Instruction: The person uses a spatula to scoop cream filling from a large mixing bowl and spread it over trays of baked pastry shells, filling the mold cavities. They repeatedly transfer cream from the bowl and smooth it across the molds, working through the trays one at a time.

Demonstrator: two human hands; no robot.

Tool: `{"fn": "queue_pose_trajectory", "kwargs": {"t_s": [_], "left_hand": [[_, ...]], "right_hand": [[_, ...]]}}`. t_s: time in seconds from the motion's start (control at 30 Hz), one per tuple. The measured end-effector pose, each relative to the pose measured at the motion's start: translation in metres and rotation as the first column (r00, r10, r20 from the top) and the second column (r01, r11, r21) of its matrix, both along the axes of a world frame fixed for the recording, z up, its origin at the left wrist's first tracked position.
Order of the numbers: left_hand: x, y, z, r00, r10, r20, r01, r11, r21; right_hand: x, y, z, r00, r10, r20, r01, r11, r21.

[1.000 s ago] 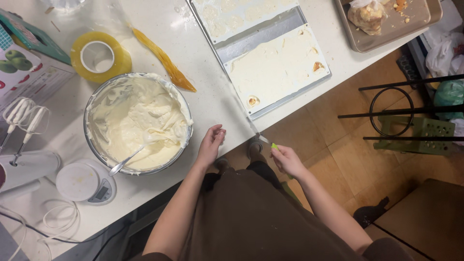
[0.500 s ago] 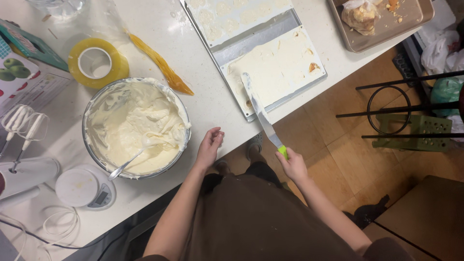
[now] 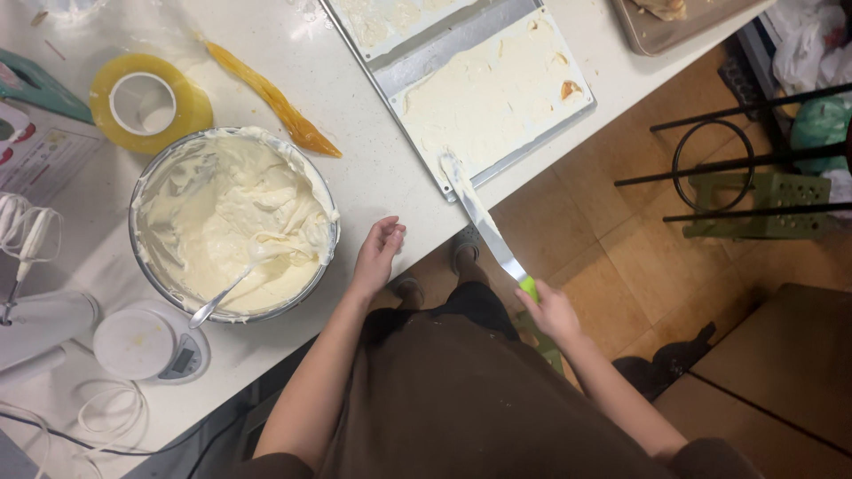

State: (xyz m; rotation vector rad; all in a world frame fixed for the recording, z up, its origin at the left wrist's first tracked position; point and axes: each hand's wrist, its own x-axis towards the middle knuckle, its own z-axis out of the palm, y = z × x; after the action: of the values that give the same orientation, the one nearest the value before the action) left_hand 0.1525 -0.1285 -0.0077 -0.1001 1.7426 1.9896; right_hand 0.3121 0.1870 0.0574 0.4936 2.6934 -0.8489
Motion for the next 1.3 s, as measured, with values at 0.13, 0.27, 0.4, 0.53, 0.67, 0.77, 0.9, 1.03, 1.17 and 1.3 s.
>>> {"fn": "queue_pose_trajectory", "kwargs": {"t_s": [0.13,0.27,0.4,0.53,0.67,0.77,0.9,1.03,1.17,1.3], "left_hand": [[-0.001,-0.001,-0.003,1.000,-0.014,-0.019,0.015,0.999,0.043],[-0.003,-0.002,-0.004,0.999,-0.022,-0.028,0.024,0.998,0.061],[-0.004,-0.002,-0.002,0.999,-0.026,-0.043,0.029,0.997,0.069],[-0.002,-0.002,0.001,0.999,-0.035,-0.004,0.035,0.999,0.039],[-0.002,-0.001,0.002,1.000,-0.022,-0.009,0.022,0.999,0.047],[-0.002,-0.002,0.001,1.000,-0.026,-0.007,0.026,0.999,0.045],[-0.002,-0.003,0.001,0.999,-0.038,-0.017,0.038,0.999,0.037],[-0.003,-0.002,0.000,0.998,-0.039,-0.055,0.042,0.998,0.043],[-0.003,-0.001,0.001,0.999,-0.021,-0.036,0.023,0.999,0.044],[-0.002,0.001,0.003,0.999,-0.010,-0.042,0.012,0.999,0.037]], "right_hand": [[0.047,0.019,0.009,0.991,-0.065,0.121,0.059,0.997,0.047],[0.070,0.029,0.023,0.991,-0.087,0.106,0.083,0.995,0.050],[0.051,0.029,0.023,0.974,-0.186,0.131,0.186,0.982,0.006],[0.022,0.012,0.010,0.974,-0.182,0.133,0.188,0.982,-0.033],[0.009,-0.021,-0.002,0.981,-0.129,0.144,0.142,0.986,-0.084],[0.009,-0.031,-0.004,0.999,-0.033,0.008,0.034,0.994,-0.104],[0.019,-0.016,0.005,0.999,-0.027,0.037,0.035,0.973,-0.230],[0.024,0.006,0.013,0.962,-0.258,0.085,0.271,0.878,-0.395],[0.005,0.034,0.018,0.848,-0.468,0.249,0.510,0.590,-0.626],[-0.016,0.058,0.037,0.821,-0.498,0.279,0.530,0.483,-0.697]]}}
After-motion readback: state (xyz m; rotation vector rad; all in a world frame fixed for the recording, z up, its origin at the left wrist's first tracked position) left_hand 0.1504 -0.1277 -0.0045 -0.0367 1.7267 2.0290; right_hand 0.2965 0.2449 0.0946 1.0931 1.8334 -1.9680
